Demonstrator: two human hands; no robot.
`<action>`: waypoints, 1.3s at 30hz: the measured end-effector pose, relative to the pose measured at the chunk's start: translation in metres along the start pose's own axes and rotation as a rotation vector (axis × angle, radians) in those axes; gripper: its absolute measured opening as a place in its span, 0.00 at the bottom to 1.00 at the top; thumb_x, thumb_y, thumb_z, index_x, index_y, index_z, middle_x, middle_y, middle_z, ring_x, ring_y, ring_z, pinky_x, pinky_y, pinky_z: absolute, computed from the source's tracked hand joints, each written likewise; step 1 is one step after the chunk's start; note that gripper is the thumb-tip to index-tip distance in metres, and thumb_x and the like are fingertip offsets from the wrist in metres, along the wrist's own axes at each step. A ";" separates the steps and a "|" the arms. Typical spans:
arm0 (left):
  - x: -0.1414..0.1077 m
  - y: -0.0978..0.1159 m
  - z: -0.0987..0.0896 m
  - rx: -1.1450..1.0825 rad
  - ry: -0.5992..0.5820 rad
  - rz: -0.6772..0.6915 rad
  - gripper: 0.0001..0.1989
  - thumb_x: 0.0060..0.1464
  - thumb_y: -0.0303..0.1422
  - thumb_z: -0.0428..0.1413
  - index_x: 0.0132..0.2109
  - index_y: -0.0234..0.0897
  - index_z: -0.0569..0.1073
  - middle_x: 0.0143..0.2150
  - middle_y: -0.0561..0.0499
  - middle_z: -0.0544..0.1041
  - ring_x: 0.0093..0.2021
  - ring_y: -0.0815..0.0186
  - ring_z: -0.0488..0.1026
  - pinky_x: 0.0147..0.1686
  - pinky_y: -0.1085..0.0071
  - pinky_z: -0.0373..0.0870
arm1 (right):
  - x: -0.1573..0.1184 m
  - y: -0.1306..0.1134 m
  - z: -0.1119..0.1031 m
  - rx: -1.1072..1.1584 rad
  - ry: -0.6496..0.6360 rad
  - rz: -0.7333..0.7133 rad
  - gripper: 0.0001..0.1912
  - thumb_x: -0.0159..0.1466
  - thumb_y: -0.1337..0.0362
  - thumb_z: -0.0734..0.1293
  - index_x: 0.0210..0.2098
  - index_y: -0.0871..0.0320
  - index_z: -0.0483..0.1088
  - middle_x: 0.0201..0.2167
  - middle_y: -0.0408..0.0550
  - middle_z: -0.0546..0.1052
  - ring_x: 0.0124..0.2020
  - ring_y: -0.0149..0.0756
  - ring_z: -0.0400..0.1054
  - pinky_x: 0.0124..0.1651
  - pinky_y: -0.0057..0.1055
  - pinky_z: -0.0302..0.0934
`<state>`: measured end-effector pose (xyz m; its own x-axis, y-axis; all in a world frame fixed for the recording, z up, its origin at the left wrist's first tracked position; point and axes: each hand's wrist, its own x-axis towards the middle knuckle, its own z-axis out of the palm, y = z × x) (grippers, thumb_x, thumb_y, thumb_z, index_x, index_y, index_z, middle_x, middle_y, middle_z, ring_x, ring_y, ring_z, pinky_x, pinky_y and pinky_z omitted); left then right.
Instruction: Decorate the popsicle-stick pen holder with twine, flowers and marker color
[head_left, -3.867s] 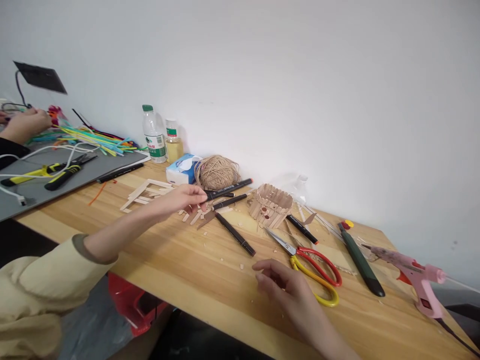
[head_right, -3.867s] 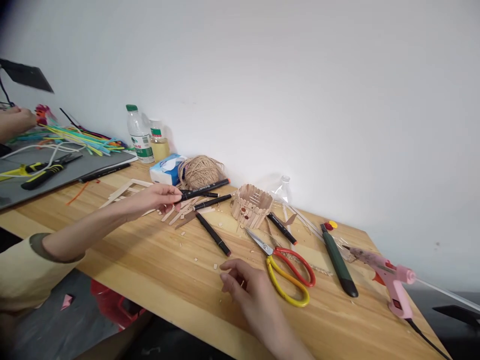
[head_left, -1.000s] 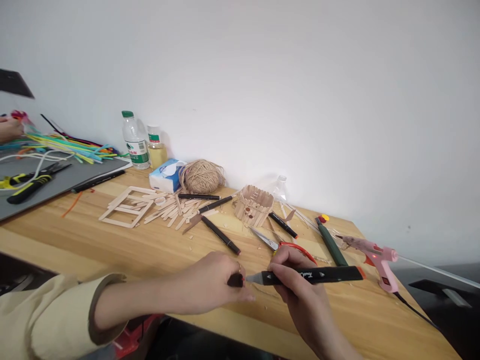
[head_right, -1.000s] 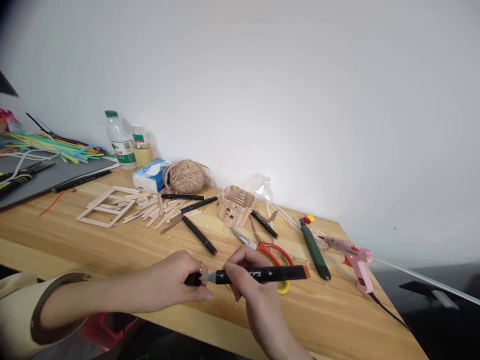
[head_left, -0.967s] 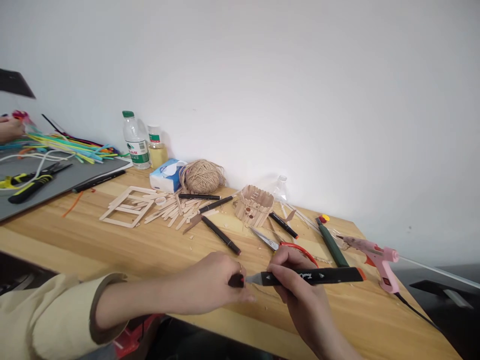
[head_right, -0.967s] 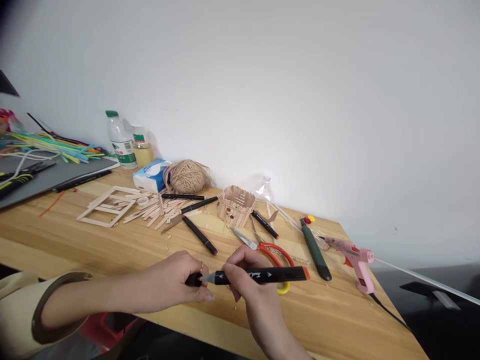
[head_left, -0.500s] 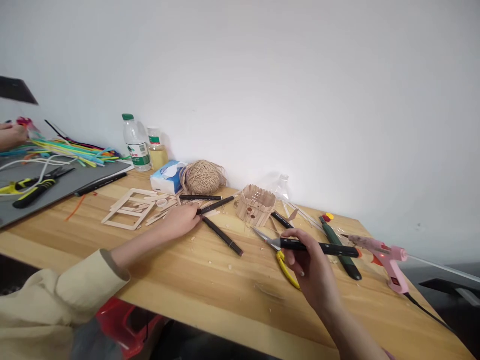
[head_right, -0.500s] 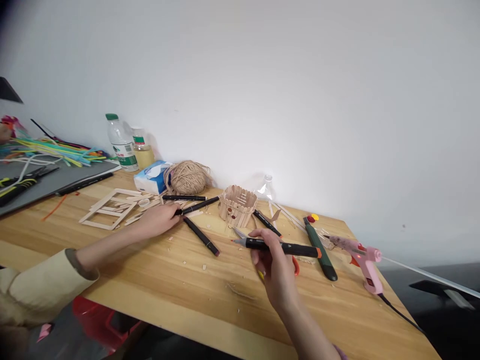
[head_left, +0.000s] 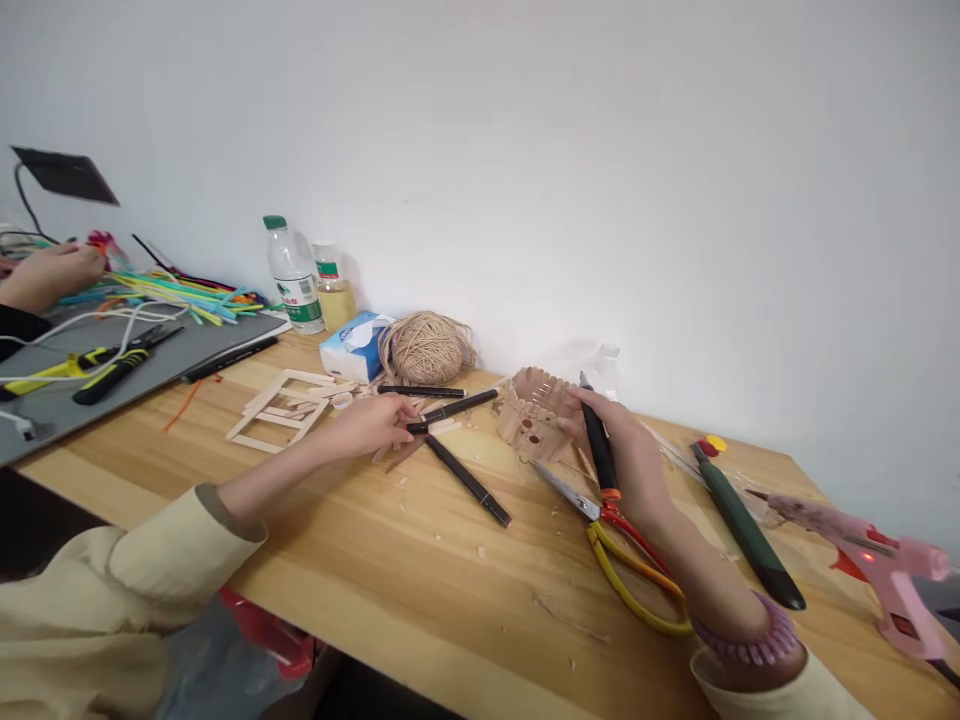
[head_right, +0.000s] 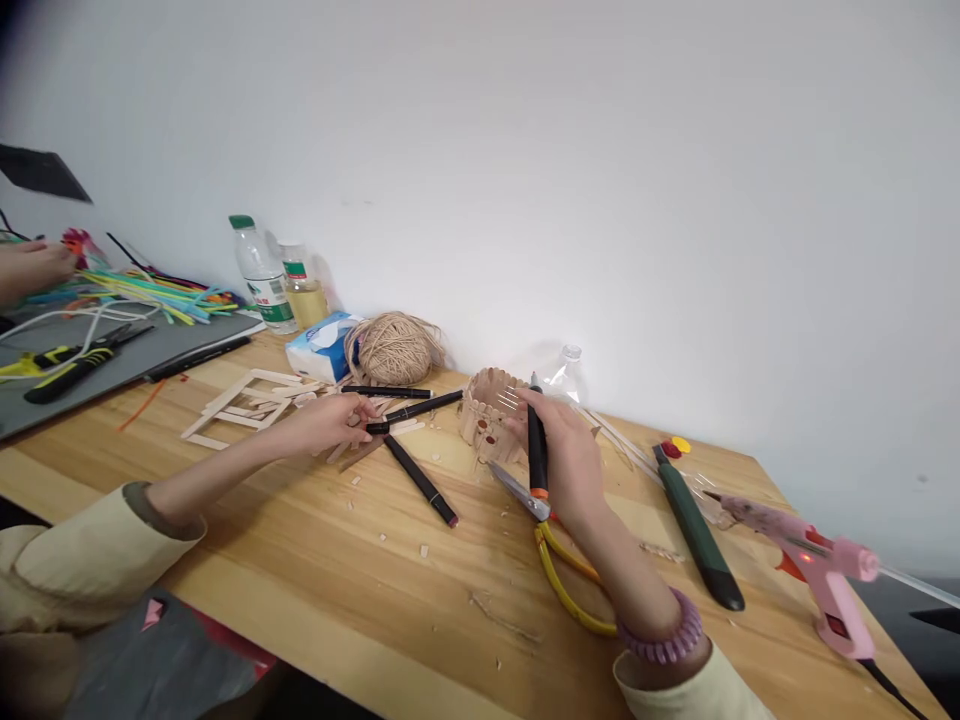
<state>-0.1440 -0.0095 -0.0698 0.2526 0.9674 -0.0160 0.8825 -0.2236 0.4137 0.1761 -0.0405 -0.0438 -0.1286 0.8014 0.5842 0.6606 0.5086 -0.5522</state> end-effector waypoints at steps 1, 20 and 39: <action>0.000 -0.002 -0.003 -0.011 0.006 -0.004 0.14 0.47 0.37 0.56 0.42 0.38 0.74 0.38 0.48 0.80 0.40 0.57 0.75 0.37 0.69 0.67 | 0.001 0.004 0.004 -0.015 -0.016 -0.018 0.15 0.61 0.59 0.66 0.48 0.52 0.71 0.41 0.52 0.76 0.45 0.51 0.68 0.50 0.48 0.56; 0.028 0.110 -0.032 -0.302 -0.180 0.679 0.29 0.44 0.37 0.64 0.53 0.38 0.68 0.56 0.45 0.69 0.59 0.55 0.61 0.58 0.63 0.55 | 0.010 -0.024 -0.032 0.290 -0.039 0.192 0.04 0.60 0.62 0.68 0.36 0.51 0.69 0.31 0.42 0.72 0.32 0.35 0.66 0.34 0.30 0.60; 0.039 0.111 0.013 -0.946 -0.530 0.325 0.14 0.46 0.38 0.61 0.35 0.30 0.76 0.33 0.49 0.76 0.35 0.64 0.72 0.36 0.71 0.67 | 0.008 -0.026 -0.035 0.582 0.205 0.339 0.10 0.59 0.54 0.68 0.37 0.50 0.76 0.23 0.43 0.74 0.22 0.32 0.62 0.24 0.29 0.57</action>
<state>-0.0303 0.0020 -0.0366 0.7502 0.6573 -0.0727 0.1467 -0.0582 0.9875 0.1833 -0.0580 -0.0037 0.1947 0.8992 0.3919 0.1286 0.3727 -0.9190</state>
